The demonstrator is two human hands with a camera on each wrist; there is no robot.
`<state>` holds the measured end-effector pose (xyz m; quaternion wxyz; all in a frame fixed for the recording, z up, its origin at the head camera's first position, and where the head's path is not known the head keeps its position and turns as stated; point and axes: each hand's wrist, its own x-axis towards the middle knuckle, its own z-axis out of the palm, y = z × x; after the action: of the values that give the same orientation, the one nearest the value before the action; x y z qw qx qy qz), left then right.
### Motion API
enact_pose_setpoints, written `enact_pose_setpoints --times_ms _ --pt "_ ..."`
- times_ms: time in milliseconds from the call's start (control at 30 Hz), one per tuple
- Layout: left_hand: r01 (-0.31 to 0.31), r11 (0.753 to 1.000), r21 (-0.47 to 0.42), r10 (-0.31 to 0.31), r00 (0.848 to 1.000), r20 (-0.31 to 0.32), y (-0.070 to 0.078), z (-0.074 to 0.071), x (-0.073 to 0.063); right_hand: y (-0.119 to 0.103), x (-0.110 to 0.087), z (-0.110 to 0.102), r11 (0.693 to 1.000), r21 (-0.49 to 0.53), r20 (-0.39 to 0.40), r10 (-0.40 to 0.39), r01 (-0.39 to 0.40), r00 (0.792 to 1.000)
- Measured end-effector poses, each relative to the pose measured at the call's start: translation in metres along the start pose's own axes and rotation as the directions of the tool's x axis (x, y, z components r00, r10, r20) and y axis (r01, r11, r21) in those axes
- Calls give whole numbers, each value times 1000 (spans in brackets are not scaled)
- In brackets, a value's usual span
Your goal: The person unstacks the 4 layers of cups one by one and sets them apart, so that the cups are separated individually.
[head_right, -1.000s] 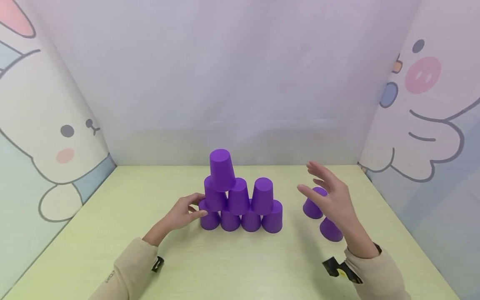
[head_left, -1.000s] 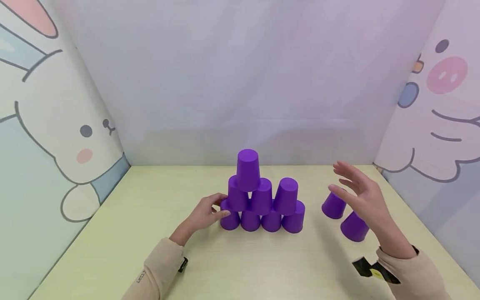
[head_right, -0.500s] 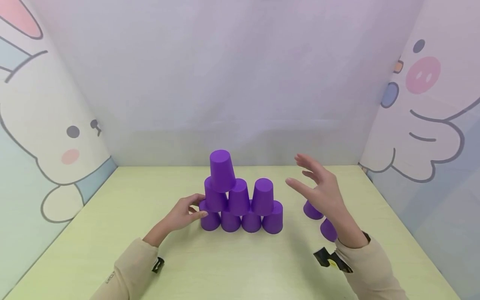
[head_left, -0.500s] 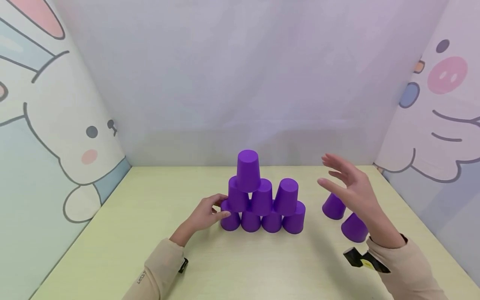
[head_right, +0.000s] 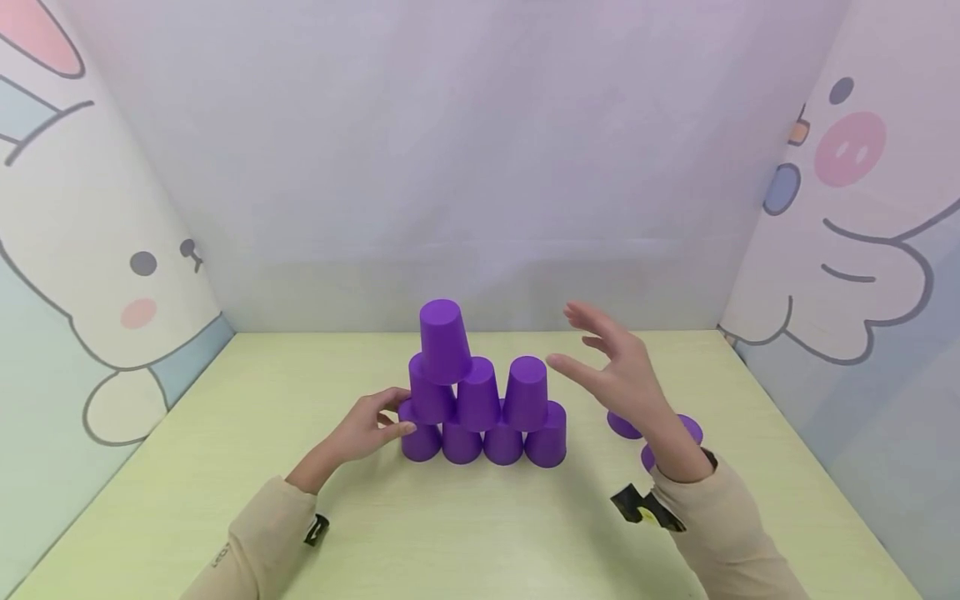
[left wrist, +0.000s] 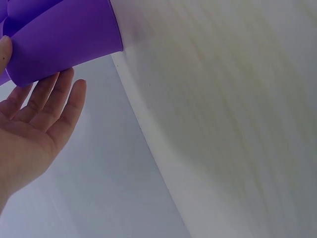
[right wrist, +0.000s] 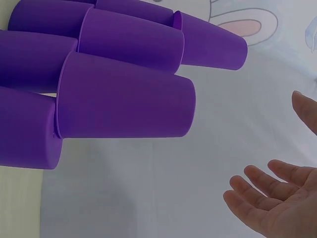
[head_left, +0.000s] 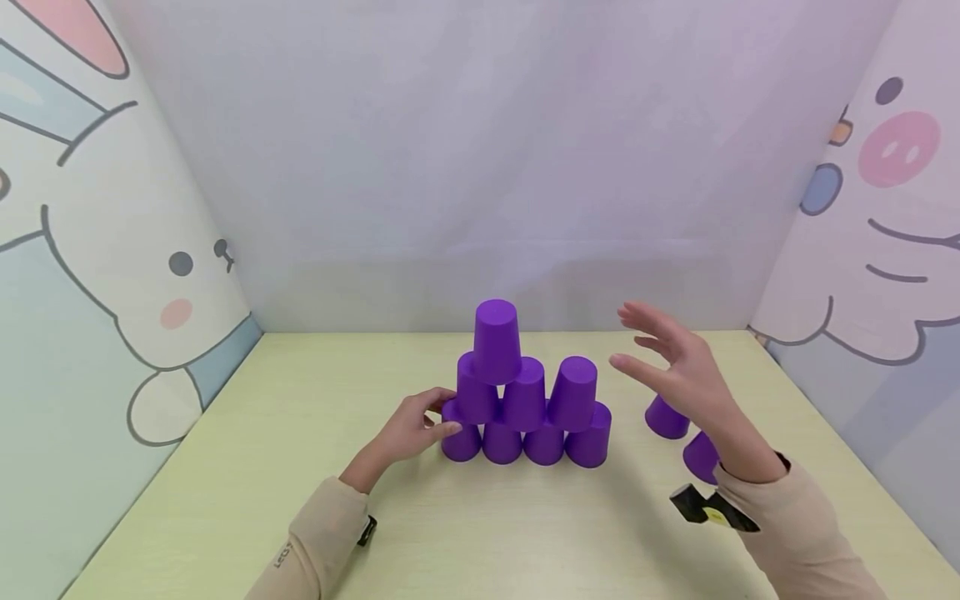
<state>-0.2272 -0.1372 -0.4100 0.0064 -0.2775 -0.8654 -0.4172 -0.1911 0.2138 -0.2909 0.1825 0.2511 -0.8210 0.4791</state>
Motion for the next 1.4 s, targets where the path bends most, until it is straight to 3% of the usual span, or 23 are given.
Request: enact_pose_setpoints --times_ms 300,1400 --pt "-30 1000 -4 30 1000 1 -2 0 0 -3 7 8 1000 12 23 -14 14 1000" --pt "-7 1000 14 7 1000 -2 -1 -1 -1 -7 26 34 999 8 114 -45 45 992"
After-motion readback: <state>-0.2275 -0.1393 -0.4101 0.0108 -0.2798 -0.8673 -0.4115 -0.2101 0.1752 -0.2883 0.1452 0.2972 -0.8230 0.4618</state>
